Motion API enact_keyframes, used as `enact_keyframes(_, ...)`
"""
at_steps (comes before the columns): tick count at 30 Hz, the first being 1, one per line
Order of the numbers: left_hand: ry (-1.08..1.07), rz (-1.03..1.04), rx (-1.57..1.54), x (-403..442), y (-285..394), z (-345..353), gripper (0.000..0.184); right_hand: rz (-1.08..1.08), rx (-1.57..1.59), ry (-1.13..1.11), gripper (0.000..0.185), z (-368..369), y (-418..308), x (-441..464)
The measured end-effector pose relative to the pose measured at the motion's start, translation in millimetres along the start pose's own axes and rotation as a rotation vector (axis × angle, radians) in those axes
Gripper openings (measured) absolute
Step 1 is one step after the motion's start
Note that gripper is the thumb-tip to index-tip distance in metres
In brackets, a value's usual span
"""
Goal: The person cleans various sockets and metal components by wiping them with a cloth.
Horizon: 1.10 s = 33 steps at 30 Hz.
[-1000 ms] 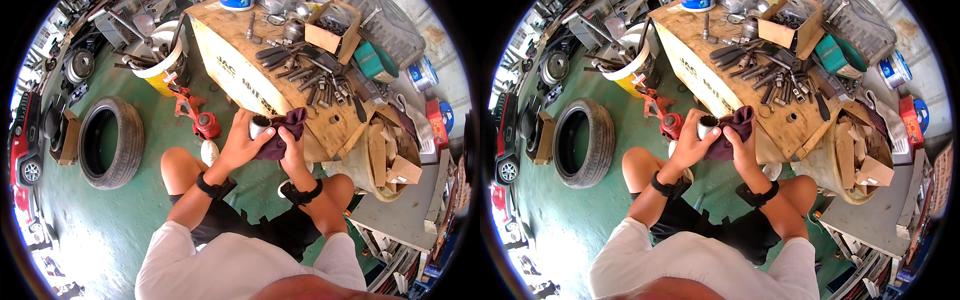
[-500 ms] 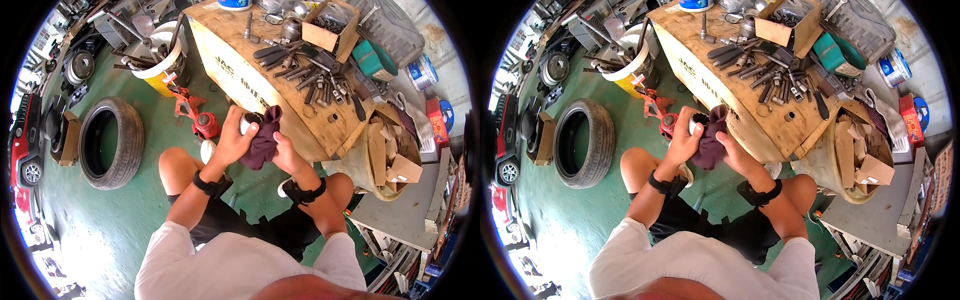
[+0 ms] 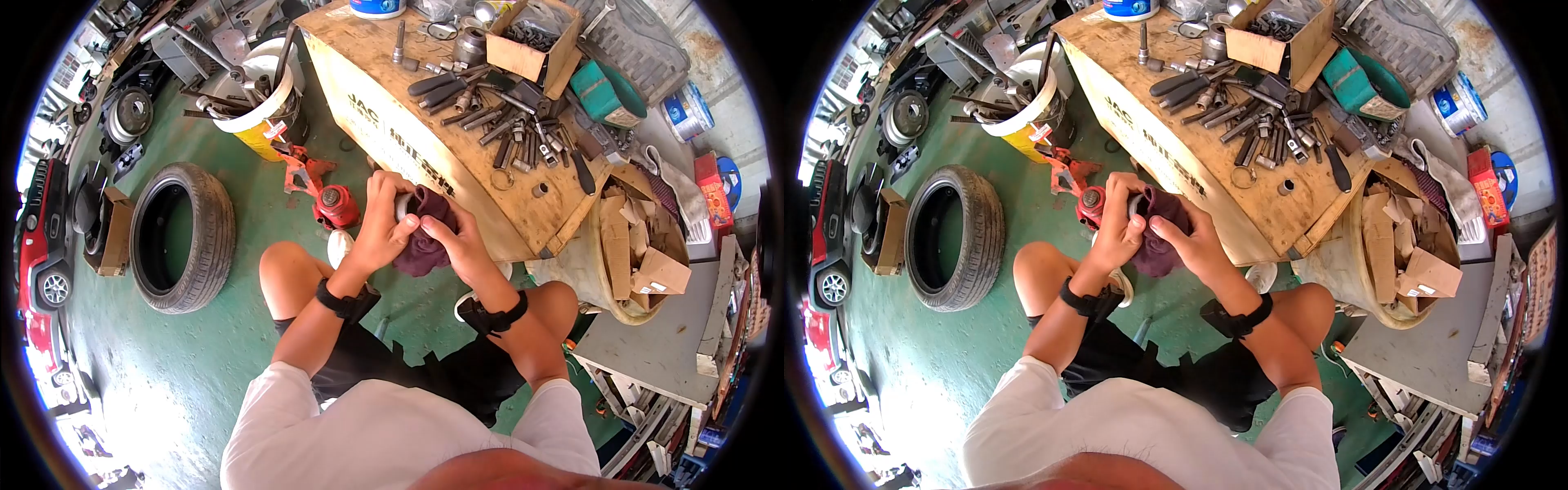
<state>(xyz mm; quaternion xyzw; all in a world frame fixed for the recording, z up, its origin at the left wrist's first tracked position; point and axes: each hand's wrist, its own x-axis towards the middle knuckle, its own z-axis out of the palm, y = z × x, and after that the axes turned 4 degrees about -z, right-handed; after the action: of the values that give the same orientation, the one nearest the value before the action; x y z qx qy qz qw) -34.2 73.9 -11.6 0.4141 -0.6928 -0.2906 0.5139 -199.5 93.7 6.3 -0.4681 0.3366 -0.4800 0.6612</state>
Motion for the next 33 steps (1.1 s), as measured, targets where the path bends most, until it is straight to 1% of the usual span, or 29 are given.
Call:
enact_keyframes(4,0.037,-0.016,-0.016,-0.1,5.1,-0.5,0.059,-0.009,0.019,-0.02,0.042,-1.4,-4.7,-0.7)
enact_keyframes(8,0.051,-0.021,-0.049,0.3,1.2,-3.0,0.056,0.002,0.015,-0.133,0.049,-5.4,-10.1,-0.4)
enact_keyframes(10,0.073,-0.07,-0.164,0.4,-3.3,-3.5,0.049,-0.001,-0.017,-0.17,0.052,-4.2,-8.5,1.2)
enact_keyframes(11,0.076,-0.07,-0.163,-0.5,-4.8,-3.9,0.049,-0.073,-0.136,-0.175,0.055,-2.3,-4.0,2.8)
enact_keyframes(12,0.074,-0.098,-0.116,-0.5,-4.0,-4.8,0.045,-0.146,-0.255,-0.179,0.059,-0.2,-0.3,3.9)
enact_keyframes(13,0.073,-0.126,-0.069,-0.5,-3.0,-5.3,0.041,-0.146,-0.254,-0.18,0.059,1.6,2.2,4.7)
enact_keyframes(14,0.067,-0.162,-0.012,-0.4,-1.6,-5.0,0.035,-0.174,-0.339,-0.156,0.06,3.2,4.4,5.3)
enact_keyframes(15,0.068,-0.164,-0.01,-0.2,-2.1,-7.6,0.035,-0.201,-0.422,-0.13,0.062,4.3,5.8,5.5)
enact_keyframes(16,-0.004,-0.197,0.054,0.5,-3.6,-11.7,0.034,-0.2,-0.42,-0.13,0.062,4.8,6.4,5.6)
enact_keyframes(17,-0.076,-0.229,0.119,0.6,-4.6,-14.5,0.033,-0.245,-0.501,-0.115,0.061,5.2,6.3,5.7)
enact_keyframes(18,-0.074,-0.231,0.12,0.0,-5.7,-15.4,0.033,-0.29,-0.582,-0.102,0.06,6.2,5.6,6.0)
enact_keyframes(19,-0.1,-0.234,0.106,-0.5,-7.5,-15.7,0.033,-0.291,-0.583,-0.105,0.06,7.8,4.0,5.5)
enact_keyframes(21,-0.124,-0.238,0.091,0.4,-7.6,-16.6,0.034,-0.291,-0.605,-0.059,0.051,11.6,-0.3,2.5)
enact_keyframes(22,-0.111,-0.207,0.093,1.6,-6.4,-17.1,0.038,-0.29,-0.606,-0.061,0.051,11.1,0.2,2.1)
enact_keyframes(23,-0.1,-0.178,0.095,2.6,-4.5,-17.7,0.043,-0.271,-0.592,-0.047,0.046,9.8,1.5,1.5)
enact_keyframes(24,-0.099,-0.179,0.095,3.6,-1.7,-18.1,0.043,-0.252,-0.576,-0.034,0.041,8.7,3.1,0.9)
enact_keyframes(26,-0.043,-0.258,-0.065,5.6,3.0,-19.1,0.042,-0.254,-0.534,-0.011,0.039,6.8,6.7,0.4)
enact_keyframes(27,-0.041,-0.258,-0.063,4.3,0.1,-18.9,0.042,-0.257,-0.492,0.015,0.037,5.9,8.7,0.8)
enact_keyframes(29,-0.039,-0.303,-0.091,0.8,-9.8,-16.1,0.041,-0.262,-0.469,0.004,0.036,4.7,9.8,3.0)
enact_keyframes(30,-0.038,-0.301,-0.092,0.6,-11.5,-16.1,0.041,-0.229,-0.514,-0.022,0.041,6.5,4.2,4.0)
enact_keyframes(31,-0.042,-0.293,-0.039,0.3,-13.2,-16.3,0.04,-0.196,-0.559,-0.046,0.045,7.4,1.2,4.0)
enact_keyframes(32,-0.048,-0.284,0.013,0.2,-14.6,-15.7,0.039,-0.197,-0.56,-0.043,0.045,9.1,2.3,4.1)
enact_keyframes(33,-0.051,-0.281,0.013,-0.1,-15.1,-14.1,0.039,-0.27,-0.622,-0.06,0.05,12.7,5.3,4.4)
